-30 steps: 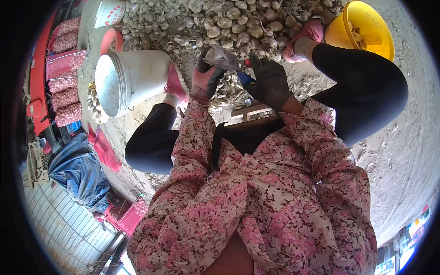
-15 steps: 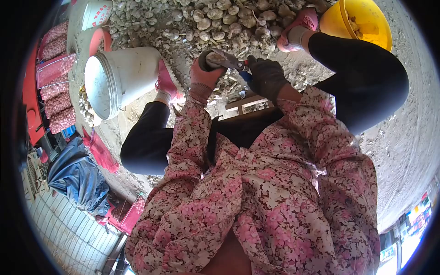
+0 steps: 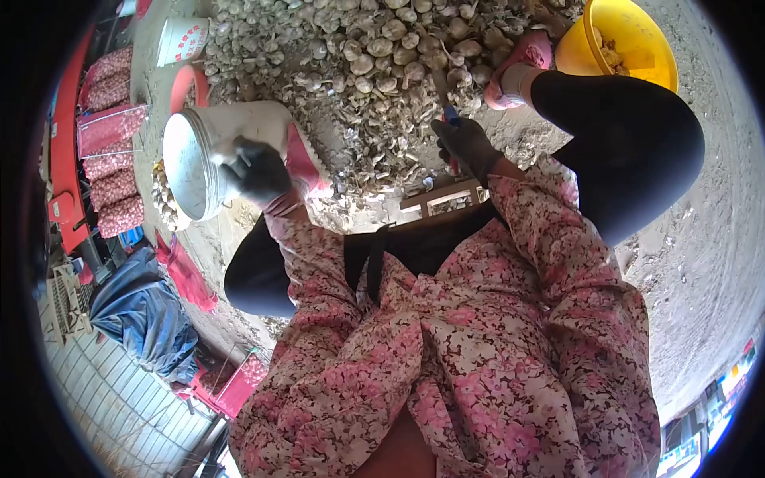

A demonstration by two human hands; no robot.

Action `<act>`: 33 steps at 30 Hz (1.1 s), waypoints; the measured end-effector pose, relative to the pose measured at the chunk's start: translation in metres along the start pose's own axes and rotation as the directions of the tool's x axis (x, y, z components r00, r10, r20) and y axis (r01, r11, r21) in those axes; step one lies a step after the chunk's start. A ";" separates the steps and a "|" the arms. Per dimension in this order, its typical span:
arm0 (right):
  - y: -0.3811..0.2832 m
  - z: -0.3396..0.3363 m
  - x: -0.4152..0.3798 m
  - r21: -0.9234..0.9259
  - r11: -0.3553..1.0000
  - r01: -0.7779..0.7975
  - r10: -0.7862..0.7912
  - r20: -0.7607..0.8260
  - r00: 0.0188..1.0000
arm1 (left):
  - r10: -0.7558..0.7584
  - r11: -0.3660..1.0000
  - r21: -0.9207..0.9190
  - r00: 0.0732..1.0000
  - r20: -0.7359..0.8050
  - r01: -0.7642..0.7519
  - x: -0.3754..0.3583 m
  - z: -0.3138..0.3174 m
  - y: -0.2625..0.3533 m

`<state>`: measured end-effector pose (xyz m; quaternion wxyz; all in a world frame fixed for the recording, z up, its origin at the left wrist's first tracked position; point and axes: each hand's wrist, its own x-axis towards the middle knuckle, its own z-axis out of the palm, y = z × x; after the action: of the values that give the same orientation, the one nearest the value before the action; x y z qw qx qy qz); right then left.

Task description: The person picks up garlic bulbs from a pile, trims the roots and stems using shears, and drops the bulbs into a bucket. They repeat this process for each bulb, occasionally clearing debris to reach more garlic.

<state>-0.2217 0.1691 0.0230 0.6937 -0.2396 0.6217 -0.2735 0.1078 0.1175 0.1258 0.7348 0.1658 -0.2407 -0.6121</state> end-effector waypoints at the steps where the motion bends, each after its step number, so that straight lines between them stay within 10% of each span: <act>1: 0.000 0.002 0.001 0.180 0.982 -0.050 0.052 -0.009 0.999 | -0.003 1.000 -0.027 0.986 -0.166 -0.002 0.005 0.000 -0.005; 3: -0.004 0.007 -0.001 0.403 0.910 -0.101 0.130 -0.045 0.991 | -0.014 0.999 -0.052 0.943 -0.332 -0.004 0.010 -0.012 -0.030; 4: -0.006 0.008 0.002 0.409 0.907 -0.102 0.134 -0.049 0.990 | 0.122 0.798 0.600 0.991 -0.060 -0.062 0.014 -0.034 -0.056; 5: -0.005 0.009 0.005 0.435 0.892 -0.122 0.151 -0.034 0.988 | 0.043 0.236 0.940 0.970 0.241 -0.244 0.016 -0.058 -0.085; 6: -0.005 0.008 0.007 0.458 0.877 -0.142 0.170 -0.019 0.985 | -0.208 -0.390 0.795 0.886 0.414 -0.464 0.019 -0.069 -0.115; 7: -0.007 0.008 0.006 0.449 0.884 -0.131 0.150 -0.005 0.989 | -0.096 0.138 0.974 0.981 -0.168 0.181 0.023 -0.055 -0.152; 8: -0.010 0.006 0.006 0.450 0.883 -0.134 0.155 -0.011 0.988 | -0.307 0.581 0.445 0.691 -0.655 0.681 0.029 -0.039 -0.188; 11: -0.023 0.002 0.002 0.463 0.877 -0.131 0.149 -0.002 0.989 | -0.447 0.237 0.731 0.740 -0.503 0.640 0.039 -0.101 -0.276; 12: -0.022 0.000 0.004 0.463 0.877 -0.129 0.149 -0.008 0.989 | -0.347 -0.328 0.851 0.785 -0.513 0.411 0.040 -0.115 -0.305; 14: -0.016 -0.003 0.012 0.494 0.860 -0.124 0.159 -0.030 0.987 | -0.279 -0.787 0.614 0.846 -0.454 0.069 0.047 -0.115 -0.328; 16: -0.016 -0.007 0.015 0.480 0.869 -0.123 0.166 -0.048 0.985 | -0.284 -0.842 0.528 0.740 -0.610 0.112 0.057 -0.070 -0.318; 20: -0.018 -0.011 0.019 0.235 0.968 -0.084 0.098 -0.049 0.994 | -0.451 -0.764 0.641 0.649 -0.612 0.074 0.073 -0.058 -0.287; 22: -0.022 -0.011 0.019 0.086 0.996 -0.033 0.038 -0.057 0.998 | -0.391 -0.798 0.601 0.720 -0.573 0.045 0.058 -0.097 -0.287; 24: -0.023 -0.013 0.017 -0.375 0.919 0.122 -0.201 -0.179 0.963 | -0.414 -0.544 0.830 0.820 -0.395 0.125 0.035 -0.145 -0.280; 26: -0.006 -0.013 0.024 -0.398 0.908 0.133 -0.222 -0.186 0.957 | -0.327 -0.464 0.885 0.921 -0.212 0.039 0.009 -0.147 -0.266; 28: -0.005 -0.013 0.021 -0.357 0.929 0.096 -0.151 -0.128 0.980 | -0.398 -0.092 0.960 0.874 -0.279 0.265 0.005 -0.129 -0.251; 29: -0.006 -0.012 0.016 -0.435 0.891 0.128 -0.208 -0.142 0.968 | -0.372 0.304 0.878 0.895 -0.247 0.369 0.003 -0.123 -0.252; 33: -0.016 -0.016 0.000 -0.631 0.756 0.176 -0.289 -0.080 0.954 | -0.328 0.580 0.738 0.928 -0.175 0.344 -0.016 -0.119 -0.231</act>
<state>-0.2389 0.1574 0.0318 0.4810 -0.5039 0.6995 -0.1593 -0.0173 0.0823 -0.0993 0.4705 0.5055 -0.4310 -0.5808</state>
